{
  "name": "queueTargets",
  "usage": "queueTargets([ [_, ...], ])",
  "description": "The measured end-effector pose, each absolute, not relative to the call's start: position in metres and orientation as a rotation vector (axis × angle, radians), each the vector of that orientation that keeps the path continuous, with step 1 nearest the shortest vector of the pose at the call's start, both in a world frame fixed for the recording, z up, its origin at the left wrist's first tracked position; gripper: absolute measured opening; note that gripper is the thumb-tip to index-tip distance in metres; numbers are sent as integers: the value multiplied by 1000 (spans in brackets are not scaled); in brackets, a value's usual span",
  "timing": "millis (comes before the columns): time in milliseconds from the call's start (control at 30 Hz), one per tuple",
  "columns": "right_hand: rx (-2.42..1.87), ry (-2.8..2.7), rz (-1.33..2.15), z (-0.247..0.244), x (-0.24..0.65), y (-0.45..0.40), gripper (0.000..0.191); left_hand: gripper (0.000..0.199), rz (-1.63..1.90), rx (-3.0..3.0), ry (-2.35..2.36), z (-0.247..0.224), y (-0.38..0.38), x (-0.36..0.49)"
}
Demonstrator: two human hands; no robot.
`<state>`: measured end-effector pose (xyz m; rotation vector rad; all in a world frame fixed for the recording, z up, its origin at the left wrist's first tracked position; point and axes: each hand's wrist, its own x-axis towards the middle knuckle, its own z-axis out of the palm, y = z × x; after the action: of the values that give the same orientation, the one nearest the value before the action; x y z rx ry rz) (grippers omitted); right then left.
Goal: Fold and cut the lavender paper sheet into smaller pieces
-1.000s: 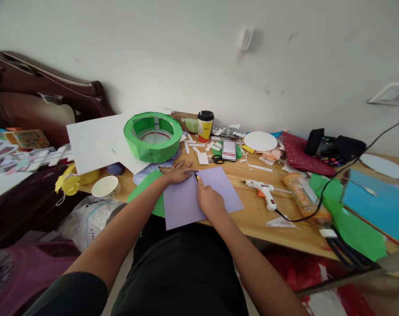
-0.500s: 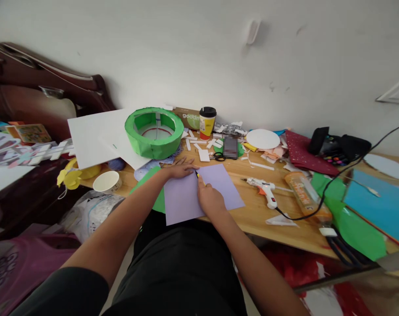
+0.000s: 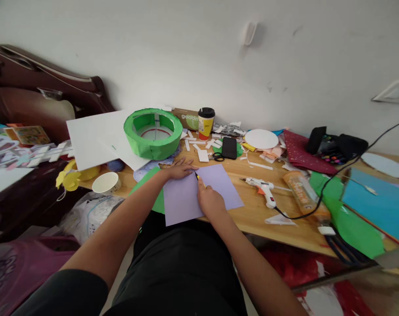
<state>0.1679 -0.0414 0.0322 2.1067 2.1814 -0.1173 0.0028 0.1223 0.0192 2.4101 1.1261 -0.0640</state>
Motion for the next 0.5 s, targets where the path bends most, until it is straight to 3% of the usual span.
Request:
queueTargets([
  [500, 2140, 2139, -174, 41, 171, -55, 54, 46, -74, 2429, 1138, 18, 120, 2],
])
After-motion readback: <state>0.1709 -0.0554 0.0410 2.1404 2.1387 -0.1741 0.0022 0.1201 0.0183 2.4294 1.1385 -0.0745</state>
